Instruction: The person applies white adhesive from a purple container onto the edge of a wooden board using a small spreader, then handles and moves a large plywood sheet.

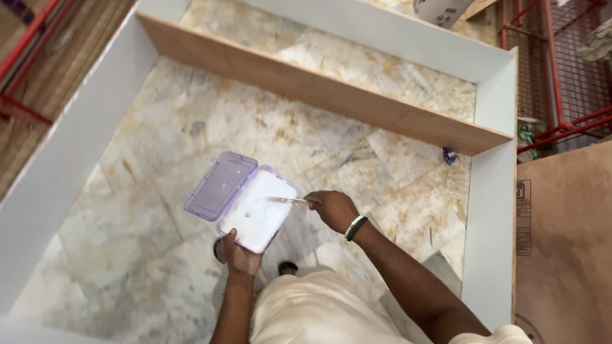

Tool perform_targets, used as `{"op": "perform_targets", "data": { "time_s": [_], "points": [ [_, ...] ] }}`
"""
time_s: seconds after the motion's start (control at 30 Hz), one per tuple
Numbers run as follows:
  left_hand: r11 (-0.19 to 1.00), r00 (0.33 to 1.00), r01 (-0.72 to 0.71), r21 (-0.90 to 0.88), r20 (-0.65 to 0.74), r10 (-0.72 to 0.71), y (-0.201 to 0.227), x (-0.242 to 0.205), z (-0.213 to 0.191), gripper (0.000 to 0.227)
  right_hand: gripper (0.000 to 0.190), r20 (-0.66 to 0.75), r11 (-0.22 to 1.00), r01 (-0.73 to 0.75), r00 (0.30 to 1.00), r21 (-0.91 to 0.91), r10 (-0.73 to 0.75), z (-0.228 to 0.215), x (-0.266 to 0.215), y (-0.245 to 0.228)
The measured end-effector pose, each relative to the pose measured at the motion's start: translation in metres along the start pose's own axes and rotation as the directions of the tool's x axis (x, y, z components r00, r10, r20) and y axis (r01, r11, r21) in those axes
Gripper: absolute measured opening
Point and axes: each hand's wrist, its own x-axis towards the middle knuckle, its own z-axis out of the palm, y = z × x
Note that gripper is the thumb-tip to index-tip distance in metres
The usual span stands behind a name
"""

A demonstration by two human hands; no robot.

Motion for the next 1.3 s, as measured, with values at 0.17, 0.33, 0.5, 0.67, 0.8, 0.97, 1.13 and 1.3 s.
{"op": "perform_targets", "data": {
  "time_s": [0.17,0.33,0.5,0.67,0.8,0.97,1.13,1.3],
  "points": [
    [0.996,0.994,0.075,0.055,0.080,-0.079,0.029,0.085,0.020,0.084,0.026,-0.021,0.992,-0.102,0.995,-0.073,0.100,-0.014,0.074,-0.004],
    [0.986,0.976,0.148,0.084,0.149,-0.159,0.083,0.190,0.033,0.082,0.040,-0.046,0.989,-0.106,0.994,-0.099,0.102,-0.028,0.176,-0.021],
    [0.974,0.958,0.162,0.161,0.210,-0.194,0.149,0.283,0.056,0.079,0.030,-0.159,0.960,-0.143,0.982,-0.239,0.106,-0.013,0.273,-0.047],
    [0.943,0.938,0.210,0.257,0.219,-0.268,0.177,0.359,0.074,0.072,0.030,-0.368,0.961,-0.126,0.929,-0.244,0.029,-0.012,0.324,-0.018],
    [0.910,0.918,0.308,0.277,0.165,-0.361,0.167,0.419,0.076,0.072,0.036,-0.289,0.965,-0.249,0.921,0.080,0.261,-0.034,0.342,0.008],
    [0.801,0.876,0.459,0.383,-0.045,-0.480,0.146,0.492,0.068,0.082,0.029,-0.231,0.893,-0.388,0.869,0.230,0.437,-0.044,0.384,0.032],
    [0.729,0.817,0.538,0.423,-0.050,-0.575,0.101,0.586,0.035,0.086,0.026,-0.343,0.894,-0.352,0.832,0.278,0.435,-0.005,0.460,0.100],
    [0.697,0.782,0.599,0.394,-0.100,-0.615,0.055,0.679,-0.020,0.090,0.030,-0.292,0.858,-0.359,0.832,0.367,0.472,0.038,0.522,0.192]
  ]
}}
